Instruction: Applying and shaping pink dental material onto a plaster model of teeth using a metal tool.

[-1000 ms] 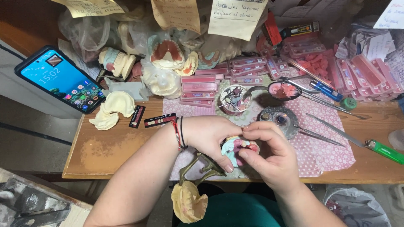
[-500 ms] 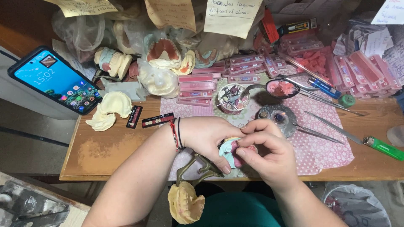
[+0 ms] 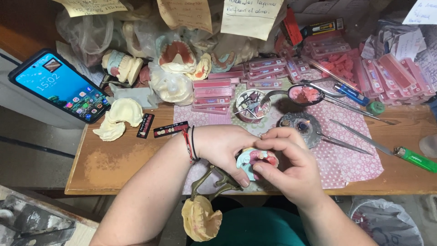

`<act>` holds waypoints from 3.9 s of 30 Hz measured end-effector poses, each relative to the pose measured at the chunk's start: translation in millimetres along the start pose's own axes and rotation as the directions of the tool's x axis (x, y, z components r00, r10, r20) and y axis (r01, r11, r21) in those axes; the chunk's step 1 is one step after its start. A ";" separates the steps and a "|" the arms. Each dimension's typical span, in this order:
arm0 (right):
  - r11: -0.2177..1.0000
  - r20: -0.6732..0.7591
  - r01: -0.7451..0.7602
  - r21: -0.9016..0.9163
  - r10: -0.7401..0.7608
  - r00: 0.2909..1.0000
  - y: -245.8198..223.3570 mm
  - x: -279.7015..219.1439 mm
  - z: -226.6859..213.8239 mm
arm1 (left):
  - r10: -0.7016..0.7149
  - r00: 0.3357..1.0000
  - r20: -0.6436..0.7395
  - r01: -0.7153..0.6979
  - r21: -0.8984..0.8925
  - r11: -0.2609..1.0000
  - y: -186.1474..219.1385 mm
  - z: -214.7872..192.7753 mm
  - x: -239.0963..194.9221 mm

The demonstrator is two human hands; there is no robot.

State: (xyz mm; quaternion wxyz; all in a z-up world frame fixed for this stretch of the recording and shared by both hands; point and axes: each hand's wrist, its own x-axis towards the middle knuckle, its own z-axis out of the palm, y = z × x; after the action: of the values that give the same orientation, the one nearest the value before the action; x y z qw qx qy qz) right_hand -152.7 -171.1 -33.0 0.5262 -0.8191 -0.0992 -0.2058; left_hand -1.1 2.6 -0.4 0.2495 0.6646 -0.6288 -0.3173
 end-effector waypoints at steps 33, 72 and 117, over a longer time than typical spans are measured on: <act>0.987 -0.057 0.161 -0.010 -0.161 0.985 5.2 11.1 -7.1 | 0.040 0.995 -0.091 -0.053 -0.144 0.988 23.4 -9.4 -5.7; 0.946 0.191 0.023 0.324 -0.089 0.977 7.4 -5.2 -0.1 | 0.516 0.699 -0.495 0.173 0.818 0.549 28.2 18.1 -26.1; 0.956 0.098 0.093 0.278 -0.124 0.987 11.6 -11.6 -5.0 | -0.130 0.430 -0.894 0.157 -0.068 0.985 86.8 92.1 -13.8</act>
State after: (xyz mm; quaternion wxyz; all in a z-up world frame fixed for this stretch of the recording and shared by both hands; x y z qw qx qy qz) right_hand -159.8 -180.0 -45.8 0.6150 -0.7428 -0.2013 -0.1717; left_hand -127.7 15.2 2.4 0.5070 0.7857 -0.3476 0.0690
